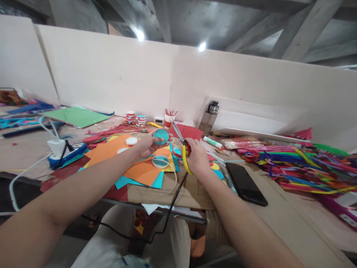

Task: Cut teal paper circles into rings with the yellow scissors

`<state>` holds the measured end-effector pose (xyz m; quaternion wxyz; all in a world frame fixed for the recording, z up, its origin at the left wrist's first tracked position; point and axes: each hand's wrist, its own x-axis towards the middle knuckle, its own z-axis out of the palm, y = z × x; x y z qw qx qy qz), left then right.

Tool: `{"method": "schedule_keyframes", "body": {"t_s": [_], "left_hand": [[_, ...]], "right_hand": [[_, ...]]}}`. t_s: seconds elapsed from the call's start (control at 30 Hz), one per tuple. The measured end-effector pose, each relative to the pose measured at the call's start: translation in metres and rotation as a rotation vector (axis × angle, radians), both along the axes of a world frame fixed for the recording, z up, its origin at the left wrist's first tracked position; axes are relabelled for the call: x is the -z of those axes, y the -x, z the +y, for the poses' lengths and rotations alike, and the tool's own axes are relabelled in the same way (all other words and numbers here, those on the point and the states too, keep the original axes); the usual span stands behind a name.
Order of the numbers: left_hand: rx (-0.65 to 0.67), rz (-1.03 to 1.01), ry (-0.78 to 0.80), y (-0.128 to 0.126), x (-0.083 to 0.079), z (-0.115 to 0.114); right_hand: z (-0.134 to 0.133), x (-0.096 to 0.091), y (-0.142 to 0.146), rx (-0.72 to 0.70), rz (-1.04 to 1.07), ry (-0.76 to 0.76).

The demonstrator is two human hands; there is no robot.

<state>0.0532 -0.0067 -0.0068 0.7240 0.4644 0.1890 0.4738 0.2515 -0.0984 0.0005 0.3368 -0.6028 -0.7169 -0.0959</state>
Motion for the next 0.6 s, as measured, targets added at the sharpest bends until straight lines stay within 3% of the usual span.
{"method": "schedule_keyframes", "body": {"t_s": [0.23, 0.47, 0.6], "left_hand": [[0.005, -0.041, 0.258, 0.002, -0.008, 0.001], [0.065, -0.023, 0.308, 0.003, -0.015, -0.003], [-0.054, -0.006, 0.223, -0.004, -0.011, -0.006]], "right_hand": [[0.006, 0.005, 0.001, -0.130, 0.235, 0.027], [0.006, 0.006, 0.005, -0.234, 0.531, 0.114], [0.003, 0.004, 0.010, -0.256, 0.733, 0.234]]}}
